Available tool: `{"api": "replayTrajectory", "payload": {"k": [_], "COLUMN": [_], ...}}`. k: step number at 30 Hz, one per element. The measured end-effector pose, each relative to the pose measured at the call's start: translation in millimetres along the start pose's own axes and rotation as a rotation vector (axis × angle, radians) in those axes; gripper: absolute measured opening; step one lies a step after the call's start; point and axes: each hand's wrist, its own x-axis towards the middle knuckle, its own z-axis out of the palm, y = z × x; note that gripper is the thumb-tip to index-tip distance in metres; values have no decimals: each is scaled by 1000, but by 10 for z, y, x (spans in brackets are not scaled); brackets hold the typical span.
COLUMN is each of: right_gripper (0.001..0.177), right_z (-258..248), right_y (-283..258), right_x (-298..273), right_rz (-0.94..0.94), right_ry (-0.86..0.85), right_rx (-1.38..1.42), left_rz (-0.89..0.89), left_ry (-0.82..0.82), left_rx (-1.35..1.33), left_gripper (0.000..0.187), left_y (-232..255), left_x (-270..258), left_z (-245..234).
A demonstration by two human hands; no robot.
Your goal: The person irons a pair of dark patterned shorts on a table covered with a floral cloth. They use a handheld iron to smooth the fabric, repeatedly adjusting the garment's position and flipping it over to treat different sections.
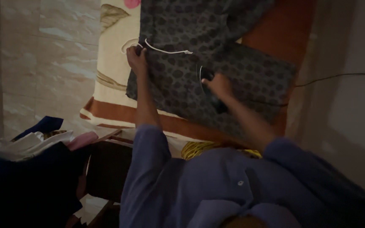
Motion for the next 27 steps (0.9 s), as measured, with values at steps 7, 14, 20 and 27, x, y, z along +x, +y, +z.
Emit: {"api": "replayTrajectory", "payload": {"k": [7,14,20,27], "right_gripper": [70,71,71,69], "right_z": [-276,-473,-312,-313], "right_y": [-174,-377,-595,-687], "right_x": [708,812,890,1103], "right_rz": [-311,-393,-216,-574], "right_ry": [-158,-374,-259,-481], "right_rx": [-178,-389,-203,-280], "left_rz": [55,-63,-95,-385], "left_ry": [17,0,-14,134], "left_rx": [-195,-163,383,568], "left_gripper": [34,32,48,75], "left_y": [129,142,298,338], "left_x": [25,7,-442,-1226], "left_z": [-141,-143,-326,-963]}}
